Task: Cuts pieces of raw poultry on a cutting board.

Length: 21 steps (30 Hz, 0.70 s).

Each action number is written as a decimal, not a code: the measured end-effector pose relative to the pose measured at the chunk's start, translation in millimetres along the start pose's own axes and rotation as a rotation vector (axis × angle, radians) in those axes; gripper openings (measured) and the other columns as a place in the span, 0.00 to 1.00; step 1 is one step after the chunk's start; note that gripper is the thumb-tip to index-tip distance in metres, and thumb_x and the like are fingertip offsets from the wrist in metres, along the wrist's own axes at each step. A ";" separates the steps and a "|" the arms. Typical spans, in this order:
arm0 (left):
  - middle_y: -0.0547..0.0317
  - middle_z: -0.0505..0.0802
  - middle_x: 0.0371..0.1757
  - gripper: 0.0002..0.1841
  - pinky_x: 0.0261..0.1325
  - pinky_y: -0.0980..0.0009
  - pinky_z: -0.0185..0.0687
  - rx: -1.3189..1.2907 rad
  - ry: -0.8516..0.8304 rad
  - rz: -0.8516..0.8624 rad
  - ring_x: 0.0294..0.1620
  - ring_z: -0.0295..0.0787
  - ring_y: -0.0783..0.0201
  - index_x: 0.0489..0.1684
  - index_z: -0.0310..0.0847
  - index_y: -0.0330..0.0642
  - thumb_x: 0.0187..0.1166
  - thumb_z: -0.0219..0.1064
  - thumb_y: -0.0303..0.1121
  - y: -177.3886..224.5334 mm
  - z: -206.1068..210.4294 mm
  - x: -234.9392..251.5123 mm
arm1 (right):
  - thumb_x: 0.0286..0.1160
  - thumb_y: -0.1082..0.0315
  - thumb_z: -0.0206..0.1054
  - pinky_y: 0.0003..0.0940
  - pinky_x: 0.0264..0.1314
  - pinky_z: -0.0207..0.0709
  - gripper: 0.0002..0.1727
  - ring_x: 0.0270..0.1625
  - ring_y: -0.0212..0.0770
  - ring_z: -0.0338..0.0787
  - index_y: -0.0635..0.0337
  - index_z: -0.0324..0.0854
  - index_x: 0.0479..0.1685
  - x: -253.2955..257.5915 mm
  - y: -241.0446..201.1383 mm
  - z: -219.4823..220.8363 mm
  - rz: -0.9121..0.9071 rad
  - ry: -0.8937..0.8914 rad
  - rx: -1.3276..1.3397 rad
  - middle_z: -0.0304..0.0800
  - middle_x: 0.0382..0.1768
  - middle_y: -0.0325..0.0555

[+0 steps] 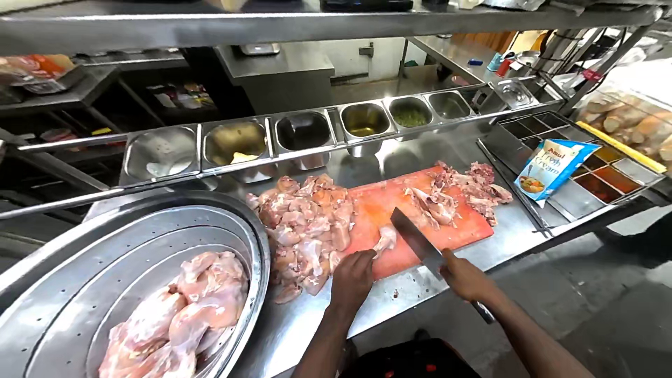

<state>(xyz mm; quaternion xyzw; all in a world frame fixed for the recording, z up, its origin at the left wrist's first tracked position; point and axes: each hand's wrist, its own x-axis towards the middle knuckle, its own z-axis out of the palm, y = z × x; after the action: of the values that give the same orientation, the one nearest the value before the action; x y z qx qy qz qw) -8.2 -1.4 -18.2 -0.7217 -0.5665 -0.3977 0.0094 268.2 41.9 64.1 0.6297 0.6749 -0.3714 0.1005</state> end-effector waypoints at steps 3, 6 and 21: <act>0.57 0.99 0.48 0.12 0.51 0.58 0.94 0.031 -0.037 0.030 0.47 0.98 0.59 0.48 0.95 0.45 0.78 0.64 0.28 -2.5 0.3 28.2 | 0.91 0.58 0.55 0.53 0.42 0.85 0.21 0.37 0.54 0.92 0.58 0.67 0.74 16.4 1.6 -7.3 -0.013 0.120 0.038 0.87 0.40 0.57; 0.52 0.98 0.41 0.11 0.47 0.48 0.92 0.075 -0.268 -0.193 0.41 0.97 0.52 0.52 0.92 0.45 0.78 0.66 0.32 -6.3 3.4 31.4 | 0.90 0.59 0.55 0.57 0.48 0.85 0.18 0.42 0.57 0.93 0.57 0.67 0.70 3.2 -12.2 -4.3 -0.059 0.264 0.073 0.88 0.38 0.55; 0.53 0.96 0.43 0.07 0.48 0.54 0.93 0.021 -0.152 -0.296 0.42 0.96 0.56 0.40 0.94 0.40 0.74 0.69 0.29 -6.1 20.5 -1.8 | 0.88 0.54 0.51 0.47 0.18 0.78 0.14 0.17 0.44 0.83 0.53 0.75 0.50 -67.7 -36.1 -20.4 -0.525 0.640 -0.078 0.76 0.15 0.38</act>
<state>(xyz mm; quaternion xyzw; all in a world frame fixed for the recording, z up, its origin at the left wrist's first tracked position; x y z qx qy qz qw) -1.7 8.9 -36.0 -0.6581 -0.6700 -0.3329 -0.0846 254.3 4.7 132.8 0.5157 0.8233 -0.1440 -0.1884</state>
